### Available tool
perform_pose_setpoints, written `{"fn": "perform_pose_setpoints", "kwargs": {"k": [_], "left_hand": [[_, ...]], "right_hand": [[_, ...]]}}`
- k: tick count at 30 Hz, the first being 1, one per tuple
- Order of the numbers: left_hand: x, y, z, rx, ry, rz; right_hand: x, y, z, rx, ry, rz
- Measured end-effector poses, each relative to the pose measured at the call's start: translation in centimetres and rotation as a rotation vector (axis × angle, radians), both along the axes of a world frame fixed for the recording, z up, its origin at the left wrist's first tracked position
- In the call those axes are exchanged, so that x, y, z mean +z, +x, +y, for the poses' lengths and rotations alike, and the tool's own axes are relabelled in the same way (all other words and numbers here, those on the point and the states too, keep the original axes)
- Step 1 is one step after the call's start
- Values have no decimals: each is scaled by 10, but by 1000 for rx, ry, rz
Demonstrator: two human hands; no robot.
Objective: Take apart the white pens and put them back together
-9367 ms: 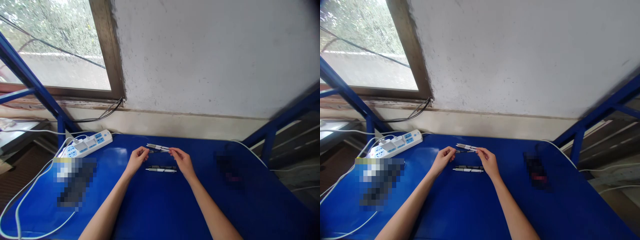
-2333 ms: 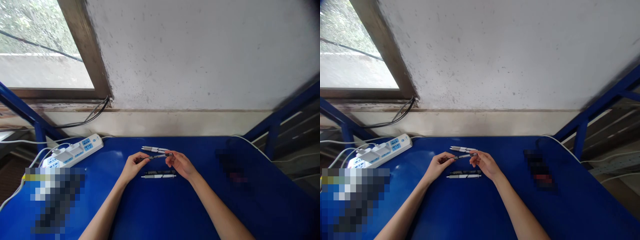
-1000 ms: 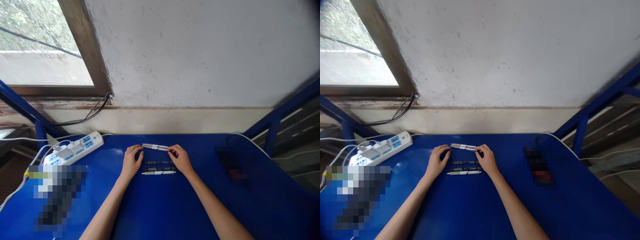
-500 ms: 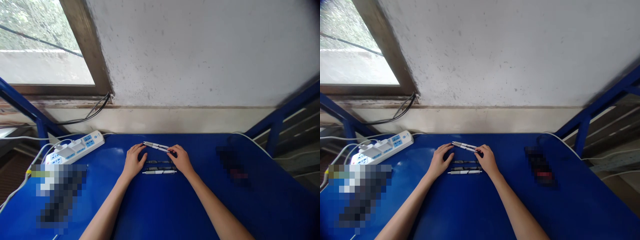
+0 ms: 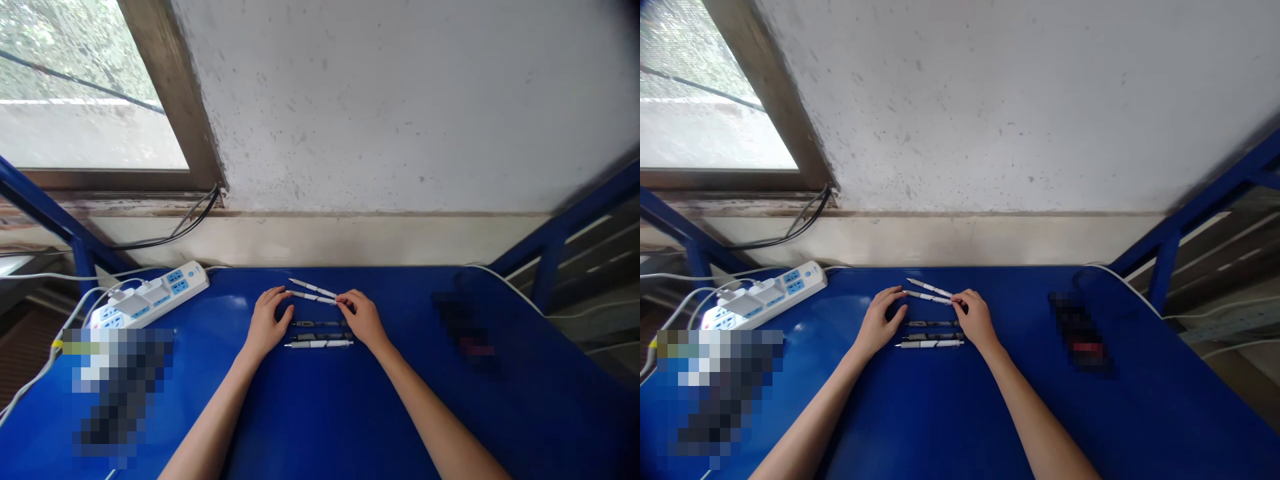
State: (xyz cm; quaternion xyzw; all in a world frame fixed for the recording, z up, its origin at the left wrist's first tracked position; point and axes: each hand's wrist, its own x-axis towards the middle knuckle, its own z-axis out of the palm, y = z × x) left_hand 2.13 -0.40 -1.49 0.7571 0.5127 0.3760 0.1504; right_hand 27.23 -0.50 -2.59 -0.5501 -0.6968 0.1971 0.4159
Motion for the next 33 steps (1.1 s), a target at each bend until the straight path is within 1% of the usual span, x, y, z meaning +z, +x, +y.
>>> {"fn": "perform_pose_setpoints", "kwargs": {"k": [7,11,18,21,23,27,30,33], "left_hand": [[1,-1,1,-16,12,-28],[3,-2,1,-9,-11,-26],[5,-2,0,-23,-73,-141],[4,-3,-1,-36,-100,-183],[4,-3,-1,-62,-102,-203],[6,-3,-1,-72,-128,-171],[9,-2,-2,-65,-164,-136],[11,-1,-3,-70,-173,-160]], "right_hand": [[5,-1,-1,40,-18,-38],[8,-2,-3,68,-12,-53],[13,-4,-5,118,-38,-73],[11,-2,-4,83,-58,0],[10,-1,-3,61,-110,86],[11,1,-3,98,-224,239],[14,1,-4,113,-237,276],[17,1,-4,97,-243,287]]}}
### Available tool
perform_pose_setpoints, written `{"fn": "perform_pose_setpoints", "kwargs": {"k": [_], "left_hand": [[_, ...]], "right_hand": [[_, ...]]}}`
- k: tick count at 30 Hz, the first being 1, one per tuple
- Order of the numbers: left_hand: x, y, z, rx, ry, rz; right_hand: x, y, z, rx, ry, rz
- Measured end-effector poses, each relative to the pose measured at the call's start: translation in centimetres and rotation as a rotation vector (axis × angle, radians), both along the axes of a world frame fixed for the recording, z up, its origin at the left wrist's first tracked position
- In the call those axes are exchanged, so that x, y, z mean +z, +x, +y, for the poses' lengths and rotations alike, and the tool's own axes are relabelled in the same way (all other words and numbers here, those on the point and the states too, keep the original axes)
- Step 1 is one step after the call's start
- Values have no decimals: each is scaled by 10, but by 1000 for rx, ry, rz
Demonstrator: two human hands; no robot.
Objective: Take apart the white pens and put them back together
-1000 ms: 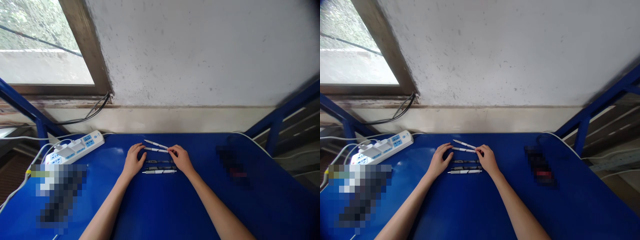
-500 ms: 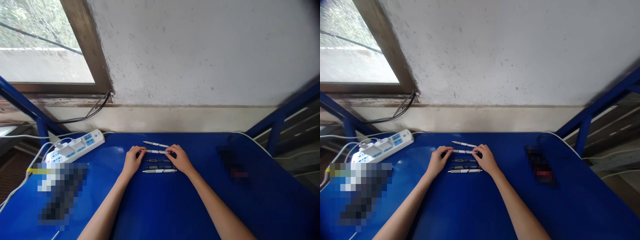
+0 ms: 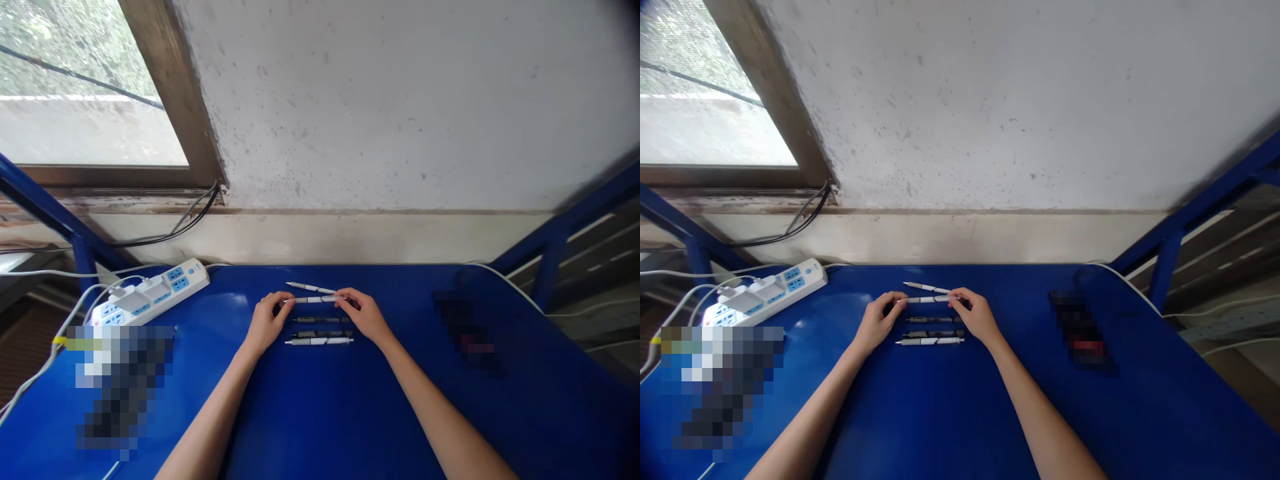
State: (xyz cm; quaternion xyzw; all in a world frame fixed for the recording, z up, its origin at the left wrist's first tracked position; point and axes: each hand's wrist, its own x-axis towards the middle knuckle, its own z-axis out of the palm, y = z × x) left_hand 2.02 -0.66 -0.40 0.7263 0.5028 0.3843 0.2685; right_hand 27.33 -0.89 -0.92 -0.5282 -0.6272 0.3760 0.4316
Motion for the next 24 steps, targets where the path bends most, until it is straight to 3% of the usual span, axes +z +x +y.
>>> {"fn": "perform_pose_setpoints", "kwargs": {"k": [24], "left_hand": [[3,2,-1,-34,-19,2]], "right_hand": [[-5,6,4,27,-27,82]]}}
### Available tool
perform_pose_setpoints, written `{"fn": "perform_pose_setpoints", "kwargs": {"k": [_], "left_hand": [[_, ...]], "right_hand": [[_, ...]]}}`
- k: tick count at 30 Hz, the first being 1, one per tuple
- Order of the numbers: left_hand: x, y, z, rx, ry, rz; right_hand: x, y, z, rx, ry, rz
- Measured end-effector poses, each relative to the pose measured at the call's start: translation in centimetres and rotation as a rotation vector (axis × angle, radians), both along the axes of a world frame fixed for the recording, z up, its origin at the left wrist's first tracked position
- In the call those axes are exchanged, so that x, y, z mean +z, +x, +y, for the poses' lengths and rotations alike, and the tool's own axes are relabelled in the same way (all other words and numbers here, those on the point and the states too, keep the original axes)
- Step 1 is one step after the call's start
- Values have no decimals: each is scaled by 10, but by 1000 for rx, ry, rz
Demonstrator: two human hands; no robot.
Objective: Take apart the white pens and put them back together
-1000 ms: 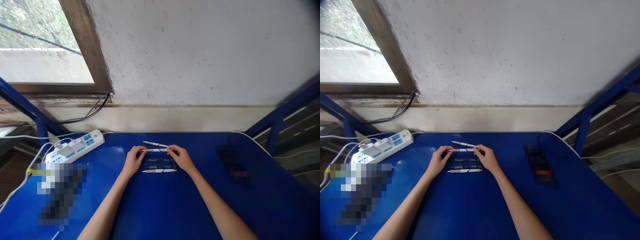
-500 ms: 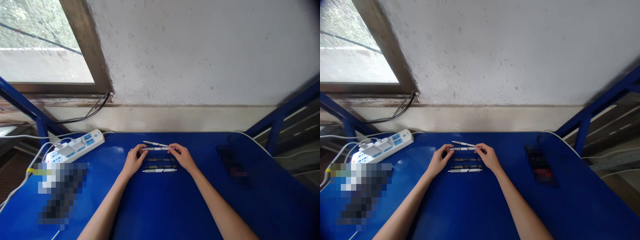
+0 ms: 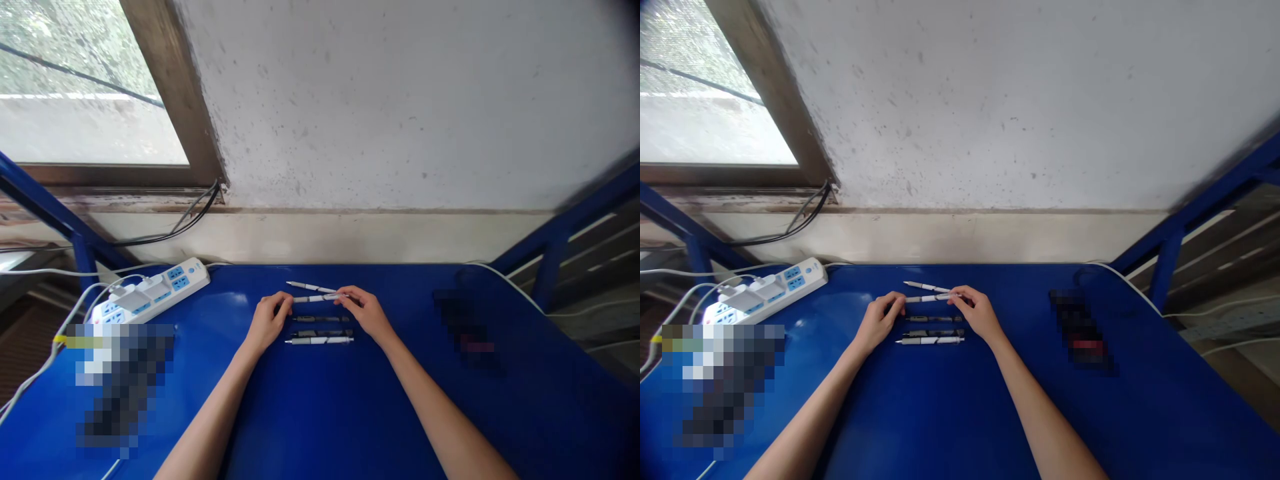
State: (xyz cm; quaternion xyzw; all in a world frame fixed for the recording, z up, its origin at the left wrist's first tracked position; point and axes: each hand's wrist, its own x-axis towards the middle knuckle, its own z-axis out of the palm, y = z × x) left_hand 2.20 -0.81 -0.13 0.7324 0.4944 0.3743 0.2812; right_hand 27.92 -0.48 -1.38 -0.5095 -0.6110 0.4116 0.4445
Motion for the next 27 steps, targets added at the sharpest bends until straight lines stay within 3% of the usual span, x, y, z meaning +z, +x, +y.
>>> {"fn": "perform_pose_setpoints", "kwargs": {"k": [13,21,27], "left_hand": [[1,-1,2,52,-83,-84],[-6,-5,7,142,-101,-364],[-5,-6,6,142,-105,-348]], "right_hand": [[2,1,0,-6,-61,119],[-6,5,7,-206,-47,412],[-6,4,8,-242,-72,495]]}}
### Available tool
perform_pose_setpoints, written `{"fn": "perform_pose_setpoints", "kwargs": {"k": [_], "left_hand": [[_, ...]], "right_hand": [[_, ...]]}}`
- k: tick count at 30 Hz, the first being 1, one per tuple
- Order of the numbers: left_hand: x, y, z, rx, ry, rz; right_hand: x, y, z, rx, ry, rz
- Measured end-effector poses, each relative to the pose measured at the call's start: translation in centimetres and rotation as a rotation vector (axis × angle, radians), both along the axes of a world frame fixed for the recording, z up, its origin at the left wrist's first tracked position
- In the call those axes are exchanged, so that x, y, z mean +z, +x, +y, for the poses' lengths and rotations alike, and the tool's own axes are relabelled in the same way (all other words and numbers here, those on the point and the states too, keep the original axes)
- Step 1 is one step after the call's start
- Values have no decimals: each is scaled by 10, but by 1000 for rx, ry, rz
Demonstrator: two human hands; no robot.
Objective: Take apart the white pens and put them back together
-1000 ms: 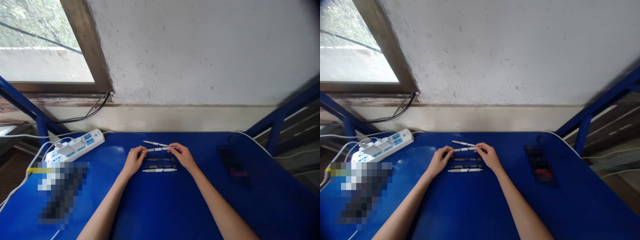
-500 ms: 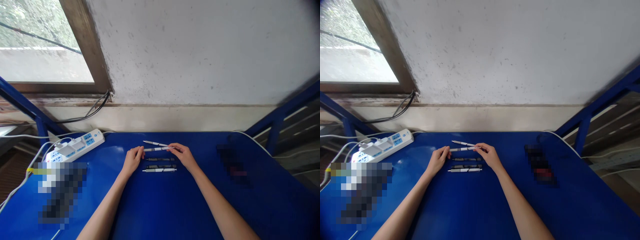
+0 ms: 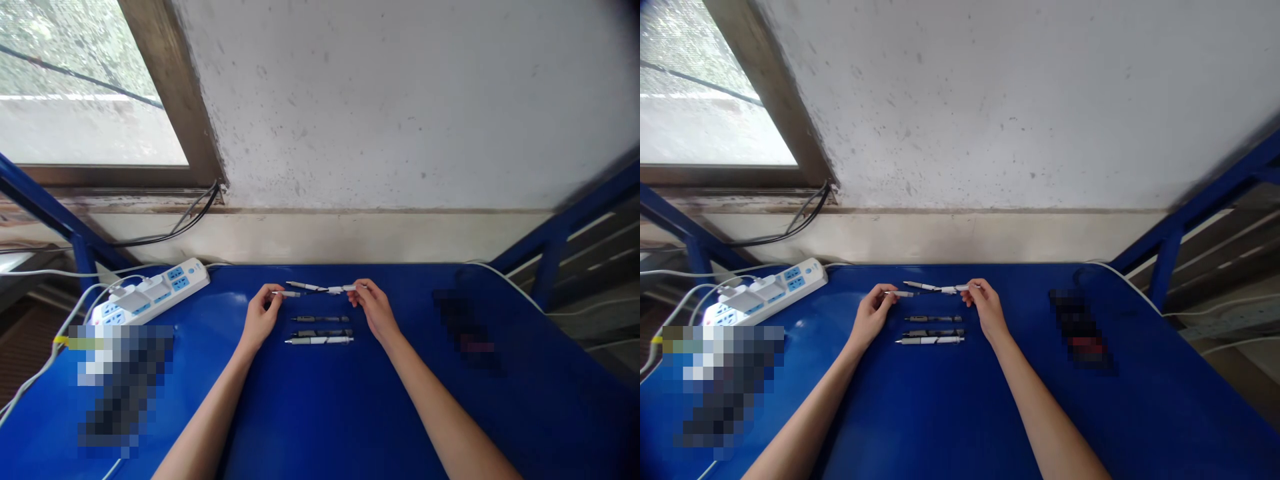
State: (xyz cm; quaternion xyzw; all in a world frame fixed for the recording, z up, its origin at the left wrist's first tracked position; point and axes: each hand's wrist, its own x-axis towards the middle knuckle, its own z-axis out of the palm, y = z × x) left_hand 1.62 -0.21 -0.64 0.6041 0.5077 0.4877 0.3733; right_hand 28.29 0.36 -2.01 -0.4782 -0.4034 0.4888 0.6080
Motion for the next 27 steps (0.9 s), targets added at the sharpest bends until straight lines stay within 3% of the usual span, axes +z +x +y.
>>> {"fn": "perform_pose_setpoints", "kwargs": {"k": [8,17,23,27], "left_hand": [[3,1,0,91,-13,-38],[2,0,1,138,-23,-114],[-6,0,5,18,-25,-242],[-8,1,4,-49,4,-136]], "right_hand": [[1,-2,-1,5,11,-71],[6,-1,-2,-39,-13,22],[8,-2,-2,-29,-11,21],[9,-2,-3,-17,-14,30]]}}
